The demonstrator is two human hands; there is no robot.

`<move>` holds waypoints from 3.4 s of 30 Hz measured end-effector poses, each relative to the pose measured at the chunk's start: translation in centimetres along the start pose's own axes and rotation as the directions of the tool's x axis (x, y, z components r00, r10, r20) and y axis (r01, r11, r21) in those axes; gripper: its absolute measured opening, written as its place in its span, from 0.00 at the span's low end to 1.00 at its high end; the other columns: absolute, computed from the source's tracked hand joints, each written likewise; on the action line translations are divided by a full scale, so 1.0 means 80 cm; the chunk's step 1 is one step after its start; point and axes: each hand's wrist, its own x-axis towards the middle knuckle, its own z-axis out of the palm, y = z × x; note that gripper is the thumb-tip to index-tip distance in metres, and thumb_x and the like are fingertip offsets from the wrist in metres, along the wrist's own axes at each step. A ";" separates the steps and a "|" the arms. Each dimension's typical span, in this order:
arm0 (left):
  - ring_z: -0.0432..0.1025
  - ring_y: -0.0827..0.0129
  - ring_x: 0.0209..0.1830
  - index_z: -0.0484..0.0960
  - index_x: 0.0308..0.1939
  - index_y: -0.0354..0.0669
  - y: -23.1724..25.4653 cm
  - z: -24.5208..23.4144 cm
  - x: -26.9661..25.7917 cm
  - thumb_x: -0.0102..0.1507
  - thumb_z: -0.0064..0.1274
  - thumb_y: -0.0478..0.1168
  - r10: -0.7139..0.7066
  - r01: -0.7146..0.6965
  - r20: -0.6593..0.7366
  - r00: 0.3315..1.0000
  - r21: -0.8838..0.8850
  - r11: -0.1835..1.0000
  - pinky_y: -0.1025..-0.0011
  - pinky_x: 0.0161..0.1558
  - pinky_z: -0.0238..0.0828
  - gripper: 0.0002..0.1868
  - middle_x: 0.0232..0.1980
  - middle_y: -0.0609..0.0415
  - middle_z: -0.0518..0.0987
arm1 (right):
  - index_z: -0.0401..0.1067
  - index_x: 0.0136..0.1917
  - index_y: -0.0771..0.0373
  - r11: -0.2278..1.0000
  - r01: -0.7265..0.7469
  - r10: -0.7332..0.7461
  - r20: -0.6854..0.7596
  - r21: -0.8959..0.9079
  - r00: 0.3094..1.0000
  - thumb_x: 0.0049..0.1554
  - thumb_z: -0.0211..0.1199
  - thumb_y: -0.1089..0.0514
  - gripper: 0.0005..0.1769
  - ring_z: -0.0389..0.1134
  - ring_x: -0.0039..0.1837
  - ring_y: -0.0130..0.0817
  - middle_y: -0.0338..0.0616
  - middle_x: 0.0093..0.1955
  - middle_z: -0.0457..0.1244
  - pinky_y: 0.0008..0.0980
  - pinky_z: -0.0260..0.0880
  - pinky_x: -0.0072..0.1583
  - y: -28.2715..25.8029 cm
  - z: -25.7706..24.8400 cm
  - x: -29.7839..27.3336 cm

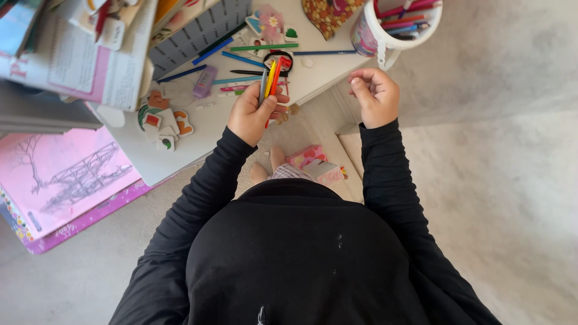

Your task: Sorting through writing utensils, stickers, and decorative items to organize a child's desk setup.

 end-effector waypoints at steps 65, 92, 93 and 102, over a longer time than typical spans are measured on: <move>0.81 0.73 0.42 0.79 0.53 0.33 0.035 -0.111 -0.083 0.65 0.48 0.33 0.058 0.094 -0.648 0.759 0.198 0.976 0.75 0.41 0.77 0.14 0.46 0.52 0.86 | 0.79 0.42 0.57 0.565 0.582 -0.070 0.668 -0.585 0.741 0.57 0.63 0.57 0.06 0.71 0.47 0.45 0.42 0.44 0.69 0.44 0.72 0.47 0.037 0.283 0.080; 0.81 0.75 0.36 0.71 0.55 0.34 0.043 -0.080 -0.065 0.67 0.47 0.37 -0.006 0.074 -0.526 0.850 0.108 0.991 0.76 0.34 0.78 0.14 0.46 0.52 0.87 | 0.76 0.45 0.64 0.641 0.596 -0.132 0.695 -0.484 0.707 0.56 0.65 0.56 0.09 0.72 0.45 0.44 0.48 0.45 0.69 0.41 0.72 0.47 0.011 0.267 0.104; 0.81 0.76 0.36 0.74 0.53 0.33 0.043 -0.082 -0.065 0.67 0.48 0.37 0.013 0.062 -0.503 0.864 0.132 0.989 0.77 0.33 0.78 0.13 0.46 0.52 0.87 | 0.77 0.46 0.64 0.757 0.497 -0.131 0.646 -0.424 0.752 0.56 0.66 0.56 0.09 0.72 0.44 0.40 0.47 0.44 0.70 0.38 0.72 0.47 0.003 0.263 0.108; 0.66 0.81 0.21 0.80 0.49 0.32 0.041 -0.085 -0.053 0.68 0.52 0.39 0.053 0.002 -0.377 0.925 0.144 0.990 0.79 0.25 0.67 0.12 0.39 0.55 0.86 | 0.78 0.53 0.69 0.974 -0.086 -0.034 0.511 0.209 0.859 0.61 0.61 0.67 0.08 0.67 0.44 0.21 0.39 0.46 0.70 0.22 0.68 0.49 -0.033 0.194 0.133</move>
